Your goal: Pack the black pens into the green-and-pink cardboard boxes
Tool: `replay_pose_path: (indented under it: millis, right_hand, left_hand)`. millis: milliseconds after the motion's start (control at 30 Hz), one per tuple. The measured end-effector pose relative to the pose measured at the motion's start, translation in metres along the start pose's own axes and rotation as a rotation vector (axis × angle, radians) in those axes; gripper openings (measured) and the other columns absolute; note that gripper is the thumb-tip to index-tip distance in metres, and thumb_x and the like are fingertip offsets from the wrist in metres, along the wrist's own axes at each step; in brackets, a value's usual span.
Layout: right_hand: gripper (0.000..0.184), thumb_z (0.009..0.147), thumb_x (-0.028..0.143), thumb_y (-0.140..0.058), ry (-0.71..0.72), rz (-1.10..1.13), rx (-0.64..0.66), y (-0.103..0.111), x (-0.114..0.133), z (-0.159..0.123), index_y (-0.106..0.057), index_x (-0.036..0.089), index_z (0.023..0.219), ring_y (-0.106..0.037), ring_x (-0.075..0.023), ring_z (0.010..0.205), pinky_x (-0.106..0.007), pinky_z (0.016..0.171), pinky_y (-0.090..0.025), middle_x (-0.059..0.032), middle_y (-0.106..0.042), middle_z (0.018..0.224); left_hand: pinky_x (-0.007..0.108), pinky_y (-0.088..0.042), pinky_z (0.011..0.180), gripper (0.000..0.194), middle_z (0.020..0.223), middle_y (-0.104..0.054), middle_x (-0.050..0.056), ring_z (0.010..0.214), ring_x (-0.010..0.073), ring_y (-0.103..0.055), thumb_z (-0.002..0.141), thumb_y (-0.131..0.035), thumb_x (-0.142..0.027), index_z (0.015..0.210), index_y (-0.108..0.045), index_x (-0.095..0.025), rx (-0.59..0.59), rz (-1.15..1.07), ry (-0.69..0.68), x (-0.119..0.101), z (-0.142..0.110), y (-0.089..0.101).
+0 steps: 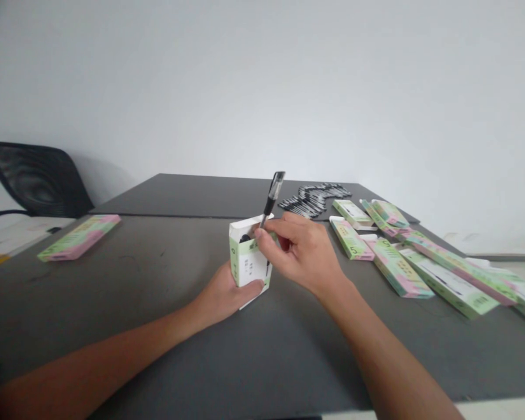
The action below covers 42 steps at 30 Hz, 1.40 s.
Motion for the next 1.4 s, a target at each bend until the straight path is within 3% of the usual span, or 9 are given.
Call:
replay_pose_path:
  millis: [233, 467, 767, 900, 1000, 1067, 1200, 1400]
  right_hand:
    - [0.035, 0.105, 0.038, -0.059, -0.053, 0.024, 0.109, 0.001, 0.001, -0.003, -0.081, 0.017, 0.087, -0.044, -0.0061, 0.047, -0.026, 0.048, -0.029, 0.0041, -0.058, 0.058]
    - [0.024, 0.1, 0.039, -0.071, -0.034, 0.019, -0.049, -0.006, -0.006, -0.007, -0.082, 0.023, 0.113, -0.039, -0.0064, 0.044, -0.024, 0.048, -0.03, 0.0098, -0.041, 0.051]
    - [0.025, 0.094, 0.043, -0.079, -0.013, 0.048, -0.212, 0.003, -0.004, -0.007, -0.083, 0.02, 0.106, -0.035, -0.0066, 0.044, -0.026, 0.046, -0.028, 0.0097, -0.042, 0.051]
    - [0.04, 0.101, 0.056, -0.065, 0.034, 0.149, -0.332, 0.007, -0.007, -0.01, -0.081, 0.02, 0.107, -0.038, -0.0099, 0.048, -0.03, 0.049, -0.029, 0.0056, -0.045, 0.056]
    - [0.061, 0.105, 0.071, -0.044, -0.005, 0.241, -0.451, 0.007, -0.015, -0.011, -0.079, 0.022, 0.114, -0.04, -0.0133, 0.049, -0.033, 0.053, -0.032, 0.0026, -0.046, 0.059]
    - [0.067, 0.105, 0.074, -0.037, -0.067, 0.249, -0.496, 0.006, -0.024, -0.01, -0.077, 0.023, 0.12, -0.039, -0.0146, 0.049, -0.034, 0.053, -0.031, 0.002, -0.047, 0.06]
    - [0.063, 0.107, 0.071, -0.037, -0.16, 0.222, -0.519, 0.003, -0.043, -0.008, -0.073, 0.023, 0.125, -0.043, -0.0161, 0.052, -0.034, 0.054, -0.033, 0.0018, -0.049, 0.062]
    - [0.052, 0.112, 0.059, -0.036, -0.321, 0.032, -0.452, 0.001, -0.085, -0.012, -0.068, 0.022, 0.131, -0.055, -0.0192, 0.066, -0.034, 0.067, -0.043, 0.0019, -0.054, 0.07]
  left_hand:
    - [0.031, -0.055, 0.076, 0.032, 0.095, -0.076, 0.003, 0.085, 0.0222, -0.071, 0.081, -0.069, -0.018, 0.112, -0.067, -0.02, 0.009, -0.025, 0.013, 0.0, 0.0, 0.0]
    - [0.033, -0.055, 0.079, 0.023, 0.098, -0.076, 0.003, 0.088, 0.0235, -0.071, 0.082, -0.068, -0.019, 0.105, -0.066, -0.02, 0.027, -0.042, 0.007, 0.0, 0.0, 0.0]
    - [0.032, -0.055, 0.076, 0.029, 0.097, -0.076, 0.003, 0.086, 0.0221, -0.071, 0.082, -0.068, -0.016, 0.111, -0.067, -0.02, 0.014, 0.009, -0.018, -0.005, 0.0, 0.0]
    - [0.034, -0.058, 0.084, 0.028, 0.105, -0.079, 0.006, 0.093, 0.0234, -0.075, 0.084, -0.069, -0.016, 0.113, -0.069, -0.02, -0.011, 0.079, -0.111, -0.009, -0.007, 0.0]
    - [0.034, -0.059, 0.092, 0.033, 0.108, -0.081, 0.006, 0.096, 0.0226, -0.076, 0.084, -0.071, -0.017, 0.117, -0.07, -0.021, -0.042, 0.14, -0.234, -0.015, -0.011, 0.0]
    - [0.034, -0.06, 0.092, 0.032, 0.108, -0.081, 0.006, 0.096, 0.0225, -0.077, 0.085, -0.07, -0.018, 0.116, -0.071, -0.021, -0.075, 0.17, -0.245, -0.018, -0.012, 0.001]
    - [0.034, -0.061, 0.094, 0.02, 0.109, -0.083, 0.007, 0.1, 0.0246, -0.078, 0.088, -0.069, -0.022, 0.108, -0.072, -0.021, -0.142, 0.206, -0.247, -0.023, -0.014, 0.004]
    - [0.034, -0.061, 0.096, 0.028, 0.107, -0.082, 0.006, 0.097, 0.0235, -0.078, 0.089, -0.069, -0.024, 0.116, -0.069, -0.022, -0.15, 0.217, -0.315, -0.026, -0.017, 0.004]
Point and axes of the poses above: each hand's wrist, its own z-axis towards the middle knuckle, its own y-axis out of the back of the hand, x = y × z, the point moved 2 cm from there along z, towards the middle knuckle
